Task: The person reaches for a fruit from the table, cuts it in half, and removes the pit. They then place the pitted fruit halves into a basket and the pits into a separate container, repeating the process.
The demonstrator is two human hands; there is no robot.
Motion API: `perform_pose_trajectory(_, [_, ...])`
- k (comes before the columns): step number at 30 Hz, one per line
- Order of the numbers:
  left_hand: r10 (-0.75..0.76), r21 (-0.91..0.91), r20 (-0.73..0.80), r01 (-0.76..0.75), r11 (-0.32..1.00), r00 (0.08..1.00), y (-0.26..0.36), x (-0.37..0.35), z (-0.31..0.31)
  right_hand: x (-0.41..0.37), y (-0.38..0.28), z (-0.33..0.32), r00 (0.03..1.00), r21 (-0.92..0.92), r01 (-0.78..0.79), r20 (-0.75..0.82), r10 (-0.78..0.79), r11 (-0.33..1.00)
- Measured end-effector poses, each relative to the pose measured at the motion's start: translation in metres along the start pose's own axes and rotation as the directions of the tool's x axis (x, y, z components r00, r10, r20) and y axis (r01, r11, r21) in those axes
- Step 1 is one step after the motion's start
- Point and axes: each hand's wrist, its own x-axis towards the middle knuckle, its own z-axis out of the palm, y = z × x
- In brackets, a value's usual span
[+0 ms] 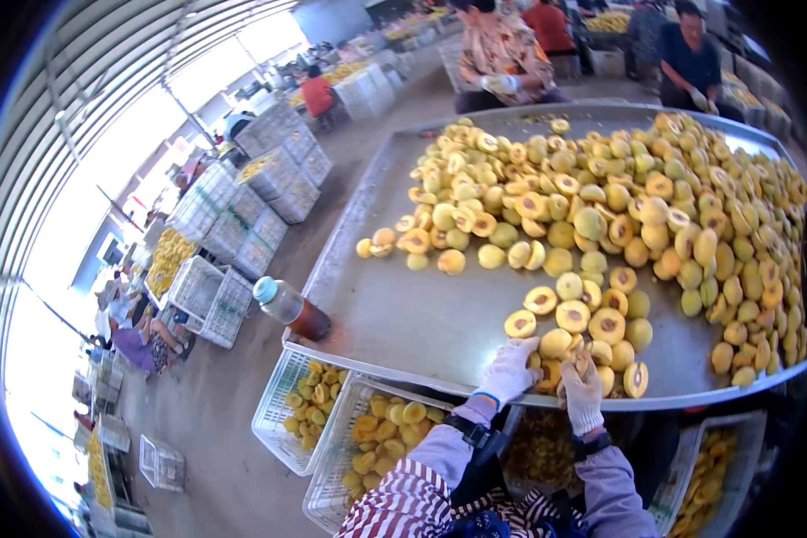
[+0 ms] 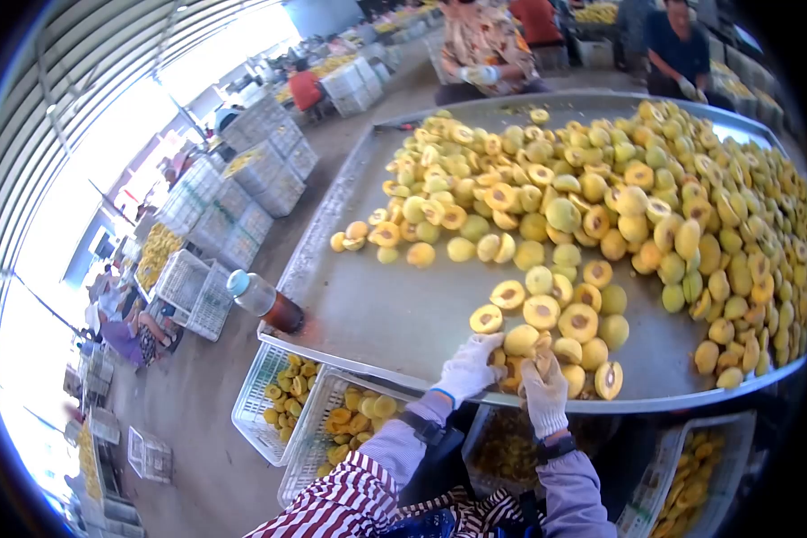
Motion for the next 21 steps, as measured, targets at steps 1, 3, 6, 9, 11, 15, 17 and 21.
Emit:
perform_pose_trajectory(1, [-0.043,-0.087,-0.017,0.041,0.995,0.999,0.001,-0.003,0.0,0.0,-0.001,-0.002,1.0,0.02,0.011,0.028,-0.012,1.0])
perform_pose_trajectory(3, [-0.129,-0.066,-0.04,0.126,0.99,0.991,0.009,-0.012,-0.001,-0.003,-0.003,-0.003,1.0,0.076,0.011,0.006,-0.012,0.997])
perform_pose_trajectory(6, [-0.155,-0.133,0.038,0.158,0.978,0.987,0.014,-0.016,-0.003,0.0,0.004,-0.001,0.992,0.089,0.121,-0.057,-0.116,0.989])
perform_pose_trajectory(9, [-0.102,-0.203,0.082,0.117,0.972,0.991,0.002,-0.018,-0.001,-0.005,0.011,-0.016,0.998,0.088,0.058,-0.04,-0.055,0.994])
perform_pose_trajectory(11, [-0.068,-0.225,0.045,0.076,0.971,0.997,-0.009,-0.014,0.007,-0.034,-0.008,-0.018,0.997,0.225,-0.08,0.035,0.074,0.971])
perform_pose_trajectory(15, [-0.09,-0.783,-0.027,0.035,0.621,0.996,-0.019,-0.006,0.028,-0.116,-0.058,-0.022,0.956,0.016,-0.195,0.226,0.186,0.981])
perform_pose_trajectory(17, [-0.124,-0.862,-0.052,0.019,0.507,0.991,0.015,-0.035,0.01,-0.136,-0.063,-0.023,0.938,0.024,-0.249,0.255,0.235,0.968])
perform_pose_trajectory(21, [-0.117,-0.989,0.148,0.148,-0.011,0.982,0.091,-0.113,-0.05,-0.166,-0.097,-0.016,0.892,-0.046,-0.299,0.341,0.297,0.953])
